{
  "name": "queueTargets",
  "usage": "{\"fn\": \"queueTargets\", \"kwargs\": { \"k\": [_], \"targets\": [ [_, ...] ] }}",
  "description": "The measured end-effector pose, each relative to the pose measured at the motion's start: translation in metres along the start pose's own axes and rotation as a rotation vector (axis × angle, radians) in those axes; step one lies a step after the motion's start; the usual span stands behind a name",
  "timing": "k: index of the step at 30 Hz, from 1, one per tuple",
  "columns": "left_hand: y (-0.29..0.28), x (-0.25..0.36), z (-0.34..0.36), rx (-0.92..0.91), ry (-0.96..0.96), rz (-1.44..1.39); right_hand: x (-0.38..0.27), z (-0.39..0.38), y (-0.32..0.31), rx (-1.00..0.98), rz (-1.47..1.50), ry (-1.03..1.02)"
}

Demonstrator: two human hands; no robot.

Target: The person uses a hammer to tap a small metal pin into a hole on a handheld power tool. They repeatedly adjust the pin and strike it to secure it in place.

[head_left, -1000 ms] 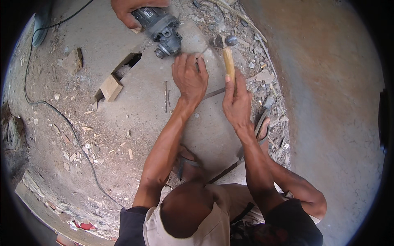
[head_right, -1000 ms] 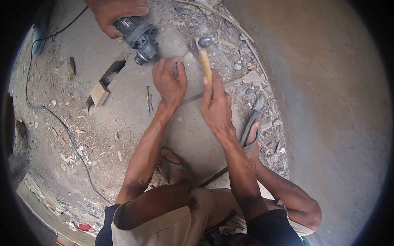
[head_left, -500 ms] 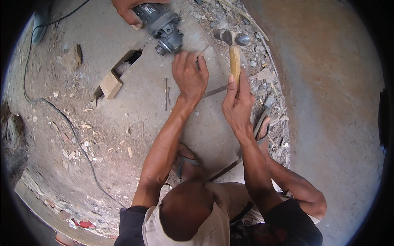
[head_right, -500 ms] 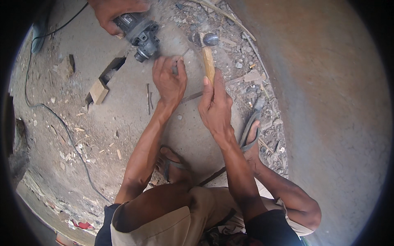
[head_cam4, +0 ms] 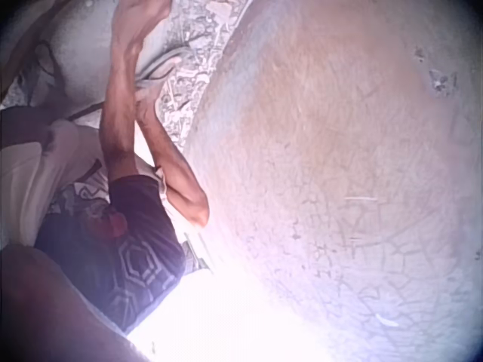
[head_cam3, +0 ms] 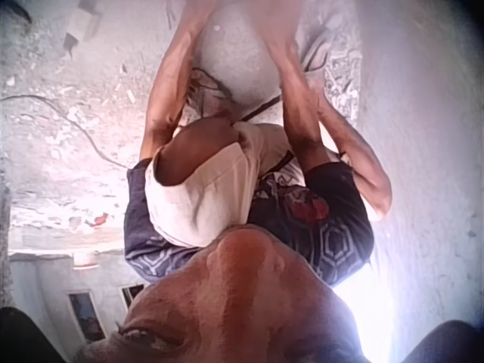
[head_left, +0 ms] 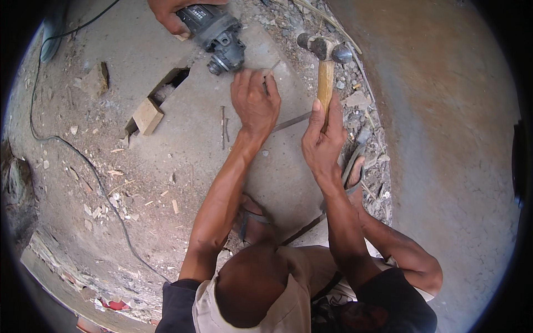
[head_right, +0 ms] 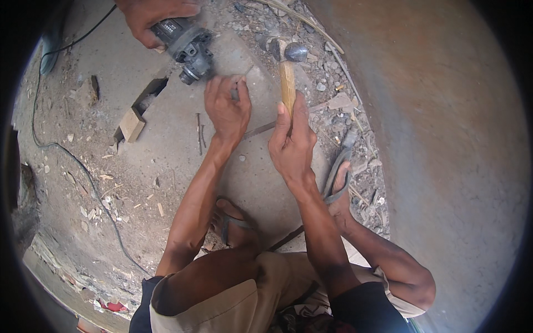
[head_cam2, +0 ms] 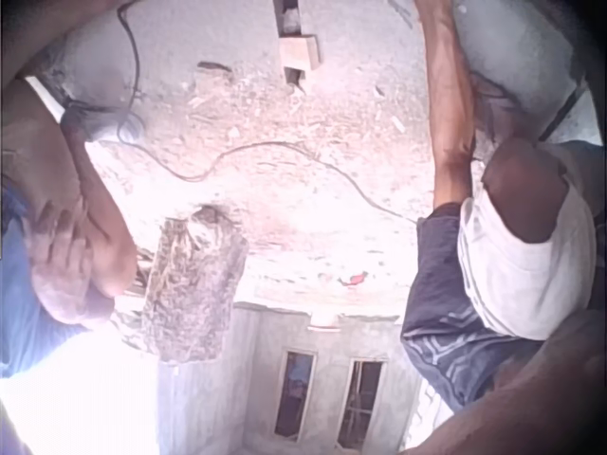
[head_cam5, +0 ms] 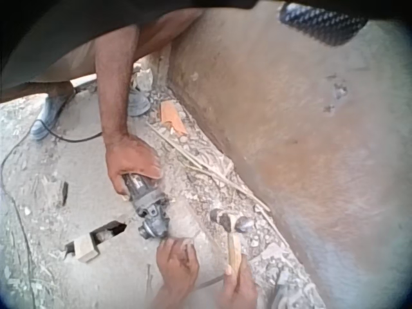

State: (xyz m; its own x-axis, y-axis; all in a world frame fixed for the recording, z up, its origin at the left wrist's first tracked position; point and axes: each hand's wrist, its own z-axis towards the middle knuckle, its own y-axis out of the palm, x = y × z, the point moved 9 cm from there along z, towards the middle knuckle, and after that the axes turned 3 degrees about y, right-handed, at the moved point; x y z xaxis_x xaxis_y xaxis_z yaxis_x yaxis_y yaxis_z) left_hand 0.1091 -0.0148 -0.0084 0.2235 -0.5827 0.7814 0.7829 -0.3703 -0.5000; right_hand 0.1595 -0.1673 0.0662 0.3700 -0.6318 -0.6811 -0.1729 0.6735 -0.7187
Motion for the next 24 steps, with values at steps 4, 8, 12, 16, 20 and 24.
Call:
{"fn": "queueTargets", "kwargs": {
  "k": [4, 8, 12, 16, 20, 24],
  "targets": [
    [0.001, 0.001, 0.0, -0.004, 0.003, 0.005, 0.02, -0.002, 0.017, -0.137, -0.06, 0.13],
    [0.0, -0.002, -0.002, -0.003, -0.012, -0.003, 0.024, 0.001, 0.019, -0.218, -0.048, 0.223],
    [0.0, -0.003, -0.001, 0.002, -0.007, -0.006, 0.005, -0.001, 0.006, -0.092, 0.004, 0.109],
    [0.002, -0.001, 0.0, 0.0, -0.01, -0.009, 0.004, -0.008, 0.005, 0.041, 0.046, -0.024],
    [0.002, -0.002, 0.0, 0.011, -0.006, -0.001, 0.025, 0.002, 0.028, -0.265, -0.077, 0.199],
    [0.001, -0.004, -0.004, -0.001, -0.003, -0.003, 0.011, 0.0, 0.012, -0.145, -0.028, 0.134]
  ]
}}
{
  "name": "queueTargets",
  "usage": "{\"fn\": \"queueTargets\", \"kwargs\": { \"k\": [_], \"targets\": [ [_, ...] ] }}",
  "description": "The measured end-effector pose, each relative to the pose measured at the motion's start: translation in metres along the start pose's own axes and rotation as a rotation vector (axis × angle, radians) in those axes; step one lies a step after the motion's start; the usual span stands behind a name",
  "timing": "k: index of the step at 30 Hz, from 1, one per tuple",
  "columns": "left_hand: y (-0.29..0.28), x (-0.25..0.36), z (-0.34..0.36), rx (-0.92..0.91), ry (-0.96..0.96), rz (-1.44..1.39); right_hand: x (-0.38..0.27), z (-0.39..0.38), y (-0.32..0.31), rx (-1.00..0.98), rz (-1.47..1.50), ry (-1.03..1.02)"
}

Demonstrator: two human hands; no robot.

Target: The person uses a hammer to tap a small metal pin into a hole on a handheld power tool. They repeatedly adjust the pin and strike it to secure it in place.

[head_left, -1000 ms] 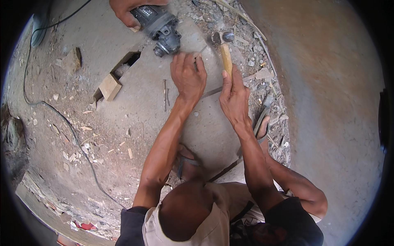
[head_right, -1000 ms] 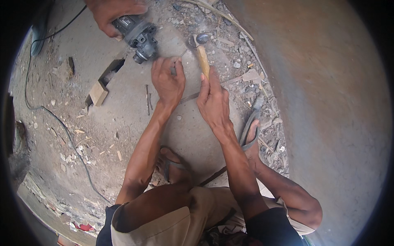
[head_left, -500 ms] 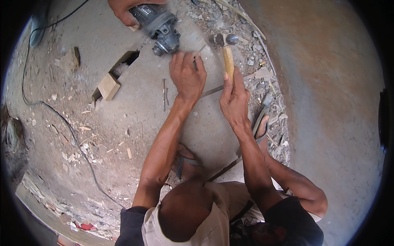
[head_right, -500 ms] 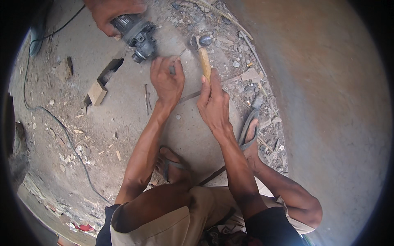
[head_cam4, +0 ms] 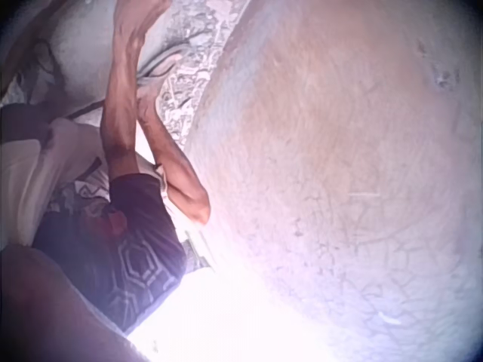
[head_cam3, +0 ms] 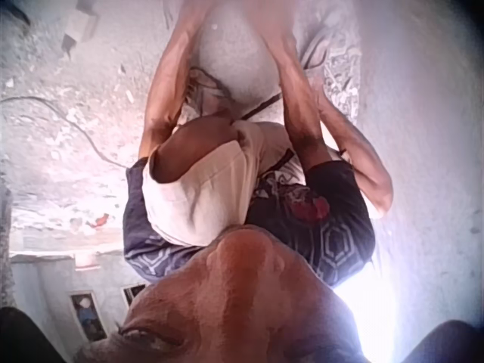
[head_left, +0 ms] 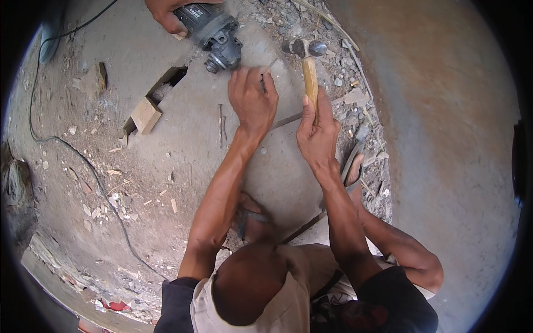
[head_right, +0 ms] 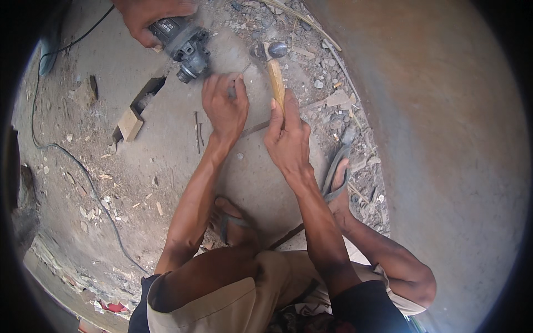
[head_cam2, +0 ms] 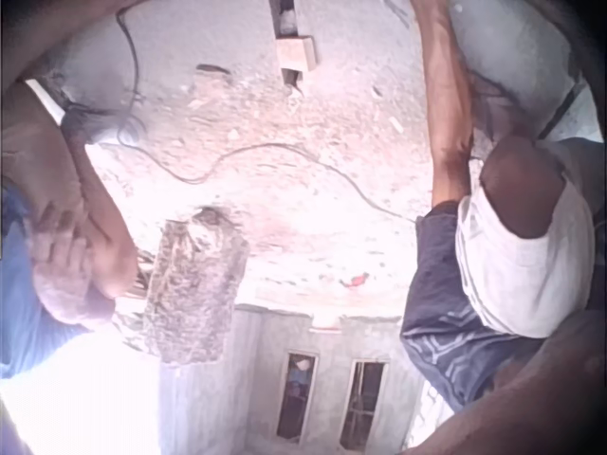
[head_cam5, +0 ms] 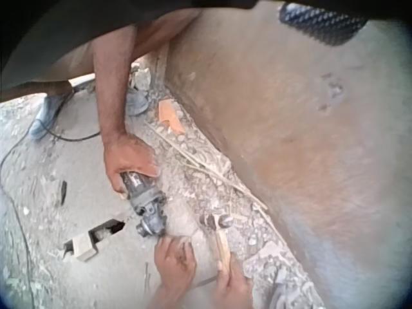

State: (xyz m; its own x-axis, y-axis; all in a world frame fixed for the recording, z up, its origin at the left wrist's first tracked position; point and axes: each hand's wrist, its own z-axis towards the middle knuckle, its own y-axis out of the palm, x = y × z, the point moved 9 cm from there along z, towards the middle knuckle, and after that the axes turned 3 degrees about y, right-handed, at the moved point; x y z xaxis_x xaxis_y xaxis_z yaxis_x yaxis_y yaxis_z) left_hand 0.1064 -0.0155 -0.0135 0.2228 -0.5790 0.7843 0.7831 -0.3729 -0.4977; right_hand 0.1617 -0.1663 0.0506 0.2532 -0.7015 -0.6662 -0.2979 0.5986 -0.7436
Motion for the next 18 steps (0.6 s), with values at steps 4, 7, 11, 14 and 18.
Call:
{"fn": "queueTargets", "kwargs": {
  "k": [4, 7, 11, 14, 18],
  "targets": [
    [0.0, 0.003, 0.003, 0.0, 0.014, 0.002, -0.015, -0.003, -0.018, 0.179, 0.053, -0.14],
    [0.001, 0.004, 0.004, 0.002, 0.02, 0.0, 0.0, -0.002, -0.002, 0.072, 0.023, -0.06],
    [0.0, 0.001, 0.003, 0.002, -0.001, 0.001, 0.017, 0.008, 0.014, -0.143, -0.055, 0.108],
    [0.0, 0.004, 0.002, 0.015, 0.018, 0.004, 0.01, -0.001, 0.004, -0.047, 0.01, 0.122],
    [0.001, 0.002, 0.004, 0.029, -0.003, 0.009, 0.009, -0.003, 0.006, -0.061, 0.006, 0.119]
  ]
}}
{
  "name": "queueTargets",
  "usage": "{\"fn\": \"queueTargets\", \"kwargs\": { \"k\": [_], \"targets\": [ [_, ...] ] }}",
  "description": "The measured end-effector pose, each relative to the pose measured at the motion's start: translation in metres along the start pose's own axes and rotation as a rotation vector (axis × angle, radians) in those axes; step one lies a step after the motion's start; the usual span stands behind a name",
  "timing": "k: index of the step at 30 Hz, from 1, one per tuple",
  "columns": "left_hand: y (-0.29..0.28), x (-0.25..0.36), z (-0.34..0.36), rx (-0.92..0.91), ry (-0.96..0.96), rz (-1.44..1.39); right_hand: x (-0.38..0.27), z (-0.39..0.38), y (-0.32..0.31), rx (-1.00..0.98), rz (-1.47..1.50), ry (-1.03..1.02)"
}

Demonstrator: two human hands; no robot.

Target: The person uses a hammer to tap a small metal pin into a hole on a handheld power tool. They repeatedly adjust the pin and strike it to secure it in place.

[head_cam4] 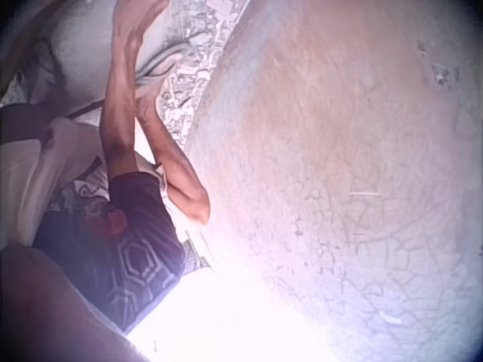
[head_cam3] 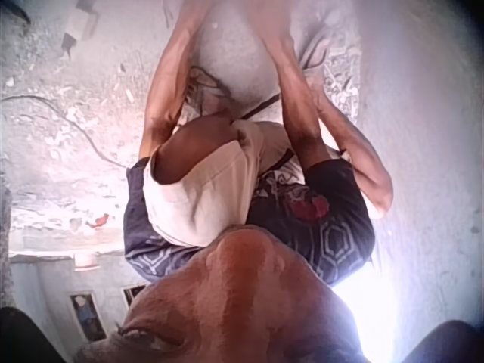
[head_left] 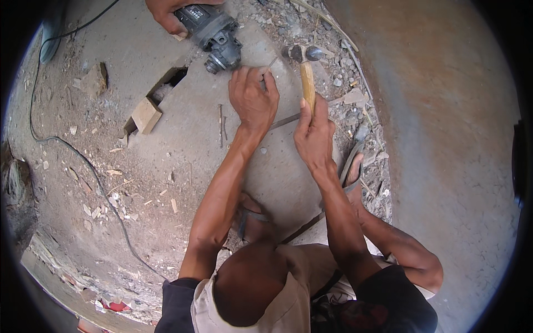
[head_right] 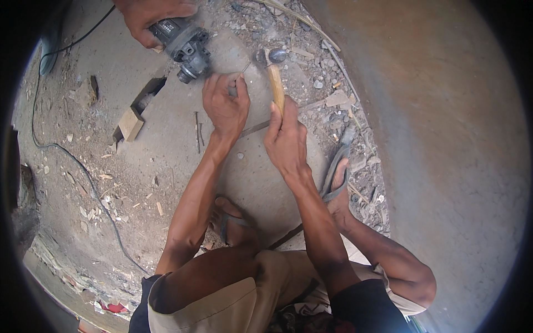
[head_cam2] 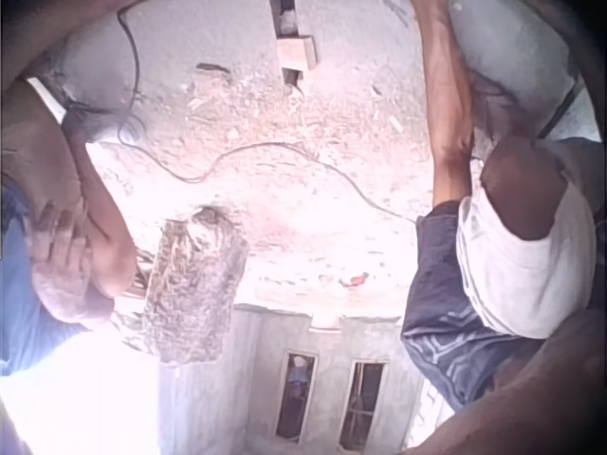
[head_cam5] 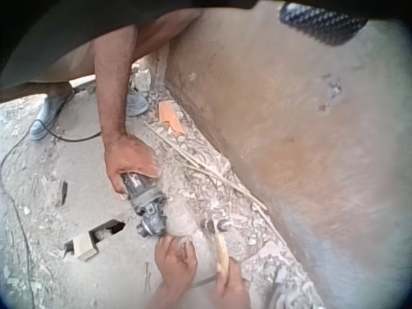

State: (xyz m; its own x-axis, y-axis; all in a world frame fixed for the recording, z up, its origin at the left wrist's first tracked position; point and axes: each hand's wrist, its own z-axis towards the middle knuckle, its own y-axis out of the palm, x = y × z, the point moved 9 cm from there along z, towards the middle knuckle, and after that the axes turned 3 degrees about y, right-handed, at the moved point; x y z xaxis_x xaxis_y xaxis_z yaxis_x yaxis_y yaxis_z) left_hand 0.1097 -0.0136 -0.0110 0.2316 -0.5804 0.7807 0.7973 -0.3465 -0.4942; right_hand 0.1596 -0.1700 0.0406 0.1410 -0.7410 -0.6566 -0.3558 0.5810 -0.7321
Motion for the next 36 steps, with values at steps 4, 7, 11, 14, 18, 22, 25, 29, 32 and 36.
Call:
{"fn": "queueTargets", "kwargs": {
  "k": [4, 7, 11, 14, 18, 22, 25, 29, 32, 36],
  "targets": [
    [0.0, -0.001, 0.002, 0.002, -0.059, -0.022, 0.003, 0.008, 0.005, -0.058, -0.059, -0.016],
    [0.001, -0.002, 0.001, -0.005, -0.096, -0.045, 0.002, 0.01, 0.006, -0.064, -0.083, -0.024],
    [0.001, -0.007, -0.001, 0.013, -0.142, -0.072, -0.002, 0.009, 0.005, -0.029, -0.083, -0.06],
    [0.002, -0.009, -0.002, 0.015, -0.154, -0.123, 0.004, 0.009, 0.008, -0.04, -0.099, -0.006],
    [0.002, -0.009, -0.002, 0.029, -0.159, -0.118, 0.011, 0.014, 0.012, -0.062, -0.134, -0.008],
    [-0.001, -0.011, -0.002, 0.031, -0.128, -0.097, -0.018, 0.008, -0.007, 0.052, -0.067, -0.076],
    [0.0, -0.011, -0.002, 0.031, -0.117, -0.102, -0.013, 0.002, -0.008, 0.119, -0.021, -0.125],
    [0.001, -0.012, -0.004, 0.049, -0.14, -0.129, 0.014, 0.015, 0.013, -0.045, -0.23, 0.015],
    [-0.002, -0.011, -0.002, 0.061, -0.103, -0.124, 0.015, 0.018, 0.008, -0.07, -0.141, 0.034],
    [-0.001, -0.01, -0.002, 0.052, -0.11, -0.118, -0.011, 0.007, -0.013, 0.078, -0.068, -0.091]
  ]
}}
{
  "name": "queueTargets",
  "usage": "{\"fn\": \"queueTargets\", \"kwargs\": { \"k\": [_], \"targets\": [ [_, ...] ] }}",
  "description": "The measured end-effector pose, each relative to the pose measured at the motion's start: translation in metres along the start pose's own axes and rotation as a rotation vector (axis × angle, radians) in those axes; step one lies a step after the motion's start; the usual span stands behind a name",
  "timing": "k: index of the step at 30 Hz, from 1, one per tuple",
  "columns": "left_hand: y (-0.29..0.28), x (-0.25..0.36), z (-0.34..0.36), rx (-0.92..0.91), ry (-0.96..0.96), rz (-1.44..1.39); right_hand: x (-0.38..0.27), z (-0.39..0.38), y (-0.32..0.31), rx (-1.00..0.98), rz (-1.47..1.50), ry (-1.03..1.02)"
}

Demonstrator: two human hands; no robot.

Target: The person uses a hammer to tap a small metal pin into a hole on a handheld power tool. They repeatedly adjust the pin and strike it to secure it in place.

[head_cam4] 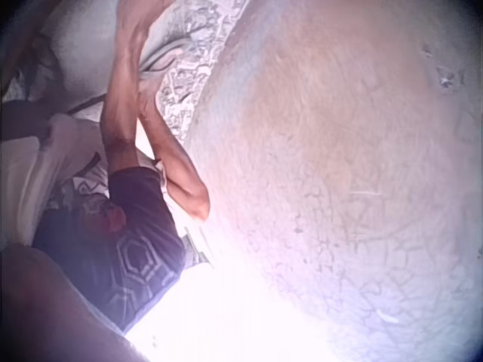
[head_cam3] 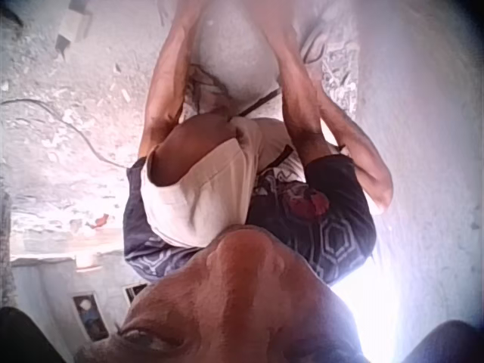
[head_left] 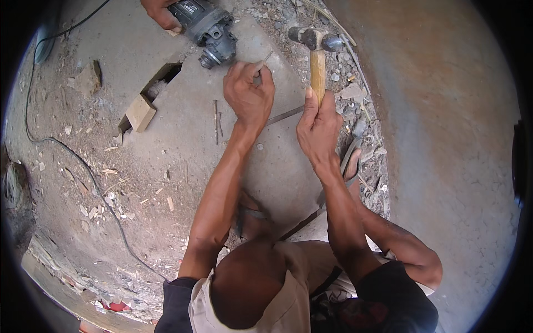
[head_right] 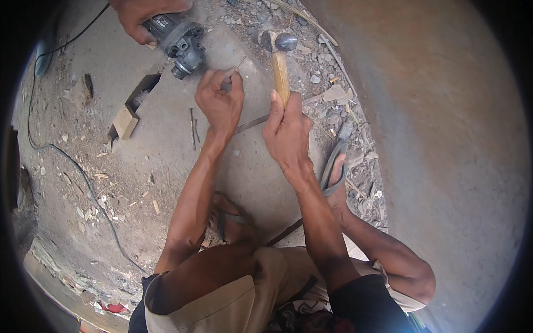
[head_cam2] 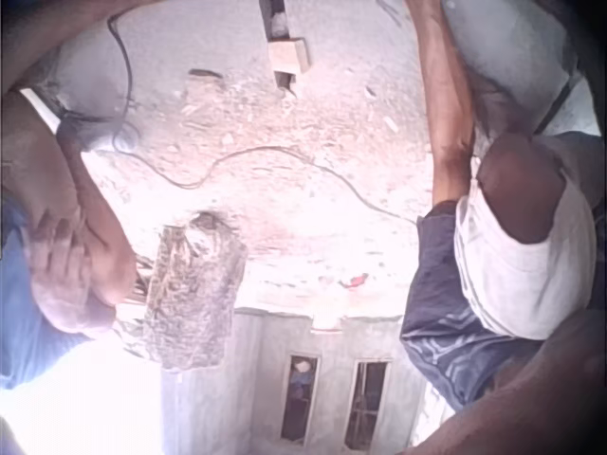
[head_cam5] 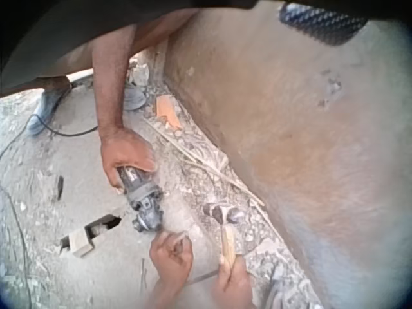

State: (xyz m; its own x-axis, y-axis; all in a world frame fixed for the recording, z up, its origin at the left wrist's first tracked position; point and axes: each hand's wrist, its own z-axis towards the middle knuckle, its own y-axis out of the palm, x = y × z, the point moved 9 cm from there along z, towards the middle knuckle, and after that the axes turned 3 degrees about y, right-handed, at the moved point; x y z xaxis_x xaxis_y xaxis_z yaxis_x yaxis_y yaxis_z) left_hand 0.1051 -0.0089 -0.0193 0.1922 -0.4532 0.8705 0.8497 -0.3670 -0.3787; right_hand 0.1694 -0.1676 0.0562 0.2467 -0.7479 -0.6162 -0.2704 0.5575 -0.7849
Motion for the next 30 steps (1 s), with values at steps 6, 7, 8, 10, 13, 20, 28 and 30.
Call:
{"fn": "queueTargets", "kwargs": {
  "k": [6, 7, 8, 10, 13, 20, 28, 30],
  "targets": [
    [0.002, 0.001, 0.001, -0.006, 0.005, -0.005, 0.01, -0.004, 0.019, -0.016, -0.021, -0.014],
    [0.001, 0.003, 0.002, 0.008, 0.039, 0.002, 0.016, 0.003, 0.026, -0.081, -0.127, 0.014],
    [0.0, 0.006, 0.002, 0.023, 0.072, 0.009, 0.021, 0.006, 0.031, -0.146, -0.233, 0.043],
    [0.0, 0.0, -0.001, 0.005, -0.009, -0.018, 0.021, 0.006, 0.026, -0.196, -0.13, 0.098],
    [0.001, 0.0, 0.0, 0.006, -0.036, -0.034, -0.002, 0.007, 0.007, -0.101, -0.023, 0.05],
    [0.003, 0.002, -0.001, 0.011, -0.02, -0.031, 0.012, -0.003, 0.023, -0.101, -0.153, 0.02],
    [-0.003, 0.0, 0.001, 0.007, 0.02, -0.002, -0.003, 0.002, -0.001, -0.022, 0.03, 0.042],
    [-0.002, 0.002, 0.001, 0.01, 0.027, 0.009, -0.01, -0.002, -0.007, 0.068, 0.1, -0.022]
  ]
}}
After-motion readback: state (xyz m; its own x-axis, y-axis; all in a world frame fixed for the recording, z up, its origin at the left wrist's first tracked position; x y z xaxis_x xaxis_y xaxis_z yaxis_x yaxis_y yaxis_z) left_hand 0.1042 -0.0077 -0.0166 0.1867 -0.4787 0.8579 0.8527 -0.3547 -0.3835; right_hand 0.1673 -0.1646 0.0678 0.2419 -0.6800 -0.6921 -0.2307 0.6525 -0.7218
